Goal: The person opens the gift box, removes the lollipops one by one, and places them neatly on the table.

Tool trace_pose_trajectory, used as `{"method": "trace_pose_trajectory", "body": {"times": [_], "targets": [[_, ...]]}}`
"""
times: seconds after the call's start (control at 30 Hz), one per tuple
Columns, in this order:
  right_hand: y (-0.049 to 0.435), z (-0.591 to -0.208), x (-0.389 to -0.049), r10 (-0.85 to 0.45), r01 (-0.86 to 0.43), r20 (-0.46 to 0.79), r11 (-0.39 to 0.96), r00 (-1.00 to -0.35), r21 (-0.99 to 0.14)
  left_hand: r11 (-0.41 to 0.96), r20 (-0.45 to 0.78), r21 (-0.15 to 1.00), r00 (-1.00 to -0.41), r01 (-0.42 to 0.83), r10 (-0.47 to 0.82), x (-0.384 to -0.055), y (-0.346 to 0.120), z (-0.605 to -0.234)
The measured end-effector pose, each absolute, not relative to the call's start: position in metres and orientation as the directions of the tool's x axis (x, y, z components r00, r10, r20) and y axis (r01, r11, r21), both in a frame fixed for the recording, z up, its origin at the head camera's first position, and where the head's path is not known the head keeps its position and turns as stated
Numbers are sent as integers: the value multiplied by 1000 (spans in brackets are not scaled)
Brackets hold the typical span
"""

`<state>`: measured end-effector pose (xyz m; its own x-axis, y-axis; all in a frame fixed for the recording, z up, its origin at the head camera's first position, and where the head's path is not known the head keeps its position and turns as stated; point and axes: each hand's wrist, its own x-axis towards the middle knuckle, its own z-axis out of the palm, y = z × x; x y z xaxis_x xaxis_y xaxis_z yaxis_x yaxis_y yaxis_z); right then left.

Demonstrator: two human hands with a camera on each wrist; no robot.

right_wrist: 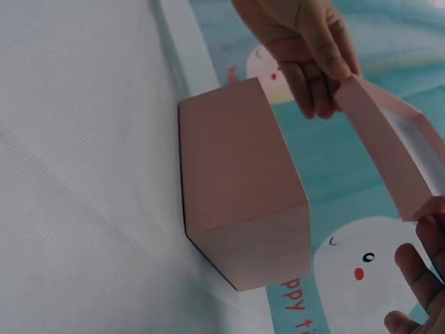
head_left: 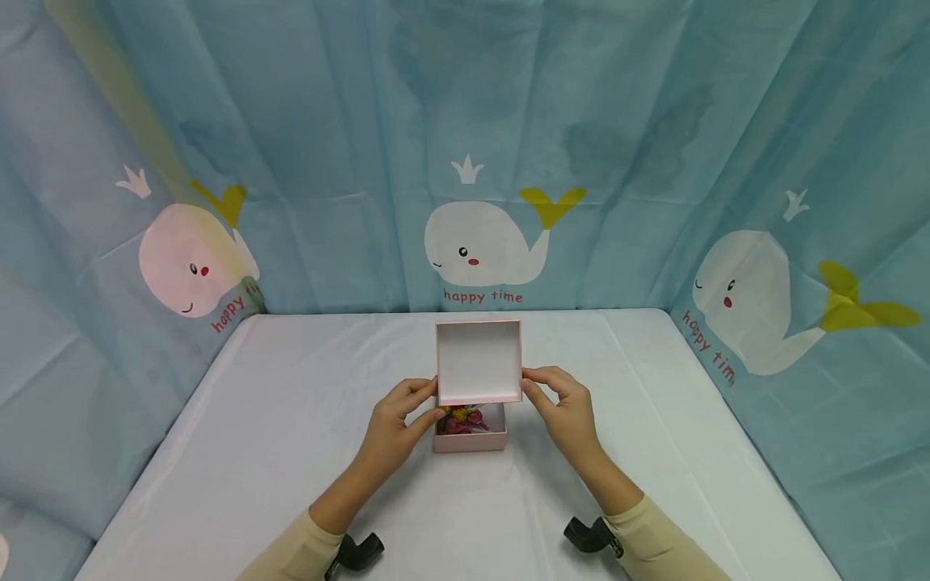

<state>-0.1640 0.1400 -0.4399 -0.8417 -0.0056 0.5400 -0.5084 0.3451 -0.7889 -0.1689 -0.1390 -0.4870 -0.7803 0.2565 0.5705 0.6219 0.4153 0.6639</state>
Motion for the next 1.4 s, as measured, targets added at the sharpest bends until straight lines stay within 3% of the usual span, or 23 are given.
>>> {"method": "trace_pose_trajectory", "body": {"times": [0.4,0.63,1.07,1.4], "targets": [[149,-437,-165,-247,-621,570,299,-784,-724,403,582,701,-798,589,156,-170,-142,-481],[153,-447,-174,-275,-657,597,296,-753,-693,352,590,713,-790,606,165,-171,-146,-480],[157,-469,-185,-258,-558,499,268,-827,-785,126,488,849,-853,513,182,-171,-152,-473],[134,-463,-184,-271,-514,445,305,-854,-802,271,471,818,-861,507,191,-169,-174,-464]]}}
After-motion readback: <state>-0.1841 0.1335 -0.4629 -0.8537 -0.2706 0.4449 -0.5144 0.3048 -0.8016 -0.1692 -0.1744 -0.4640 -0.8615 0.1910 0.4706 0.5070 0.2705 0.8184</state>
